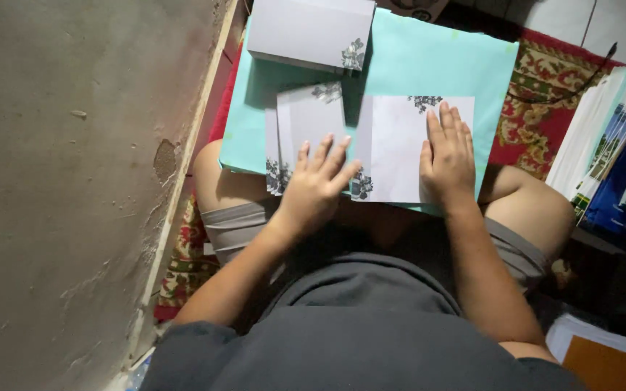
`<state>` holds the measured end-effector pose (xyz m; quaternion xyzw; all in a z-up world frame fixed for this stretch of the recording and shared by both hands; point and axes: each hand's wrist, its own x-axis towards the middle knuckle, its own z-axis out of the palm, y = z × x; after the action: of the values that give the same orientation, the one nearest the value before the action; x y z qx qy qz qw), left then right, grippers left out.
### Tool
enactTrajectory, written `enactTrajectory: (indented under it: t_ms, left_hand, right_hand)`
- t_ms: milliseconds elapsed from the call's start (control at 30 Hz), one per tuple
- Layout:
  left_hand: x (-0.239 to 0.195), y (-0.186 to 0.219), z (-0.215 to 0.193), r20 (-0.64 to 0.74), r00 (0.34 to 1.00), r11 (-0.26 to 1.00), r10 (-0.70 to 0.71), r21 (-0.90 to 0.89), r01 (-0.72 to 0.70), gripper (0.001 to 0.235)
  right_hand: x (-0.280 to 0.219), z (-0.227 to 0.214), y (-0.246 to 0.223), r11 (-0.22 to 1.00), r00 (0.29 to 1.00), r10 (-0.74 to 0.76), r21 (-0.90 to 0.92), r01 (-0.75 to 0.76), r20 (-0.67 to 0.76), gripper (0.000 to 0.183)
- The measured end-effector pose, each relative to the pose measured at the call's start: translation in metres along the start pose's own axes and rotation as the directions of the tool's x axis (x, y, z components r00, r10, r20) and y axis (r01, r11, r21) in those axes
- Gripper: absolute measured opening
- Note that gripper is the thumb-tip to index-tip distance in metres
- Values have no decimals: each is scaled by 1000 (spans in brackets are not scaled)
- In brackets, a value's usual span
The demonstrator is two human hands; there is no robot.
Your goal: The person folds and stacks small printed cards by hand, smoothing each card with both hands before folding it, then picking it up and placing it onto a stack.
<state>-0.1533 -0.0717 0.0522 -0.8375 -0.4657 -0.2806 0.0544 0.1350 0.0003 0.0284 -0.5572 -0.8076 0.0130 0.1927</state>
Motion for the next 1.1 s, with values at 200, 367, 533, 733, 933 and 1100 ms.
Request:
enactTrajectory:
  t_ms: [200,367,533,733,933,1100]
  left_hand:
    - [0,-5,-19,30,999,989,-39,-144,43,62]
    - [45,38,28,-70,998,981,8,-193,-22,42]
    - [71,68,82,21,998,972,57,-231,-51,50]
    - [65,63,102,135,991,994,10,-114,5,64]
    - [67,63,98,68,998,995,-9,-102,16,64]
    - [74,64,80,96,995,988,-23,-150,37,69]
  right_hand:
    - [-1,-4,-5,1000,1000,-11,18,11,-23,55]
    - [2,-6,-6,1000,999,-18,-2,17,-47,53]
    - [-5,2,5,1000,999,-15,2,15,-48,51]
    - [-1,2,4,999,993,-45,-18,44,-112,47]
    - [-2,2,7,998,991,-48,-34,44,-122,48]
    - [-19,1,27,997,982,68,36,-62,-179,48]
